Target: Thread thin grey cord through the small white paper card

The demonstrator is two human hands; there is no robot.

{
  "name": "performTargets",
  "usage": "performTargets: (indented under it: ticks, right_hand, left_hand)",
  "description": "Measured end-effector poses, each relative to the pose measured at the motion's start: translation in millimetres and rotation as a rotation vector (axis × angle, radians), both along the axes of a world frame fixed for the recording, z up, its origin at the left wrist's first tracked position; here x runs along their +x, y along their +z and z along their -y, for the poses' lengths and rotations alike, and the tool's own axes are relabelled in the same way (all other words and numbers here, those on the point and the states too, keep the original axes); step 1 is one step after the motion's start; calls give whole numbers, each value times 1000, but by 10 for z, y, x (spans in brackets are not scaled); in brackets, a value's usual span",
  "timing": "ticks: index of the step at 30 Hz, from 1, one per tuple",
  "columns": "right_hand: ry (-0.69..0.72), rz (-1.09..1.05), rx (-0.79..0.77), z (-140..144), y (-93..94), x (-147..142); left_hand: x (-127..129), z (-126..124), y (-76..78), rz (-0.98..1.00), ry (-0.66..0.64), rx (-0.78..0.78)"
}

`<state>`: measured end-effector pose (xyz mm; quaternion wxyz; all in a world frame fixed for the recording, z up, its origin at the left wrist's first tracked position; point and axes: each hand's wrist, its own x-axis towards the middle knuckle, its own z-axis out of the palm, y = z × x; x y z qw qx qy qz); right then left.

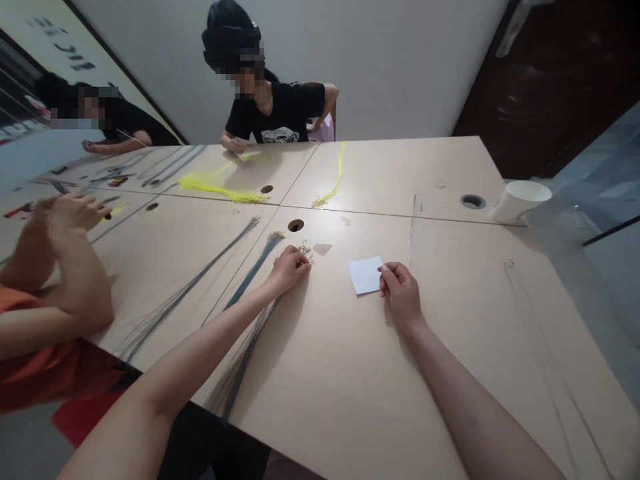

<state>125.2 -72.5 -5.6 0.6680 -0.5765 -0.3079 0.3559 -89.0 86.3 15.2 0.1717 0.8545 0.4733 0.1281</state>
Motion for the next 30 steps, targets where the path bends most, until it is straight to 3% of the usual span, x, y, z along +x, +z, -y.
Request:
performTargets:
  ticks: [12, 30]
  right_hand:
    - [-1, -6, -2, -5, -6, 6]
    - [4, 12, 3, -9, -19, 23]
  left_hand:
    - [40, 11, 65, 0, 75, 36]
    - [161, 26, 36, -84, 10, 33]
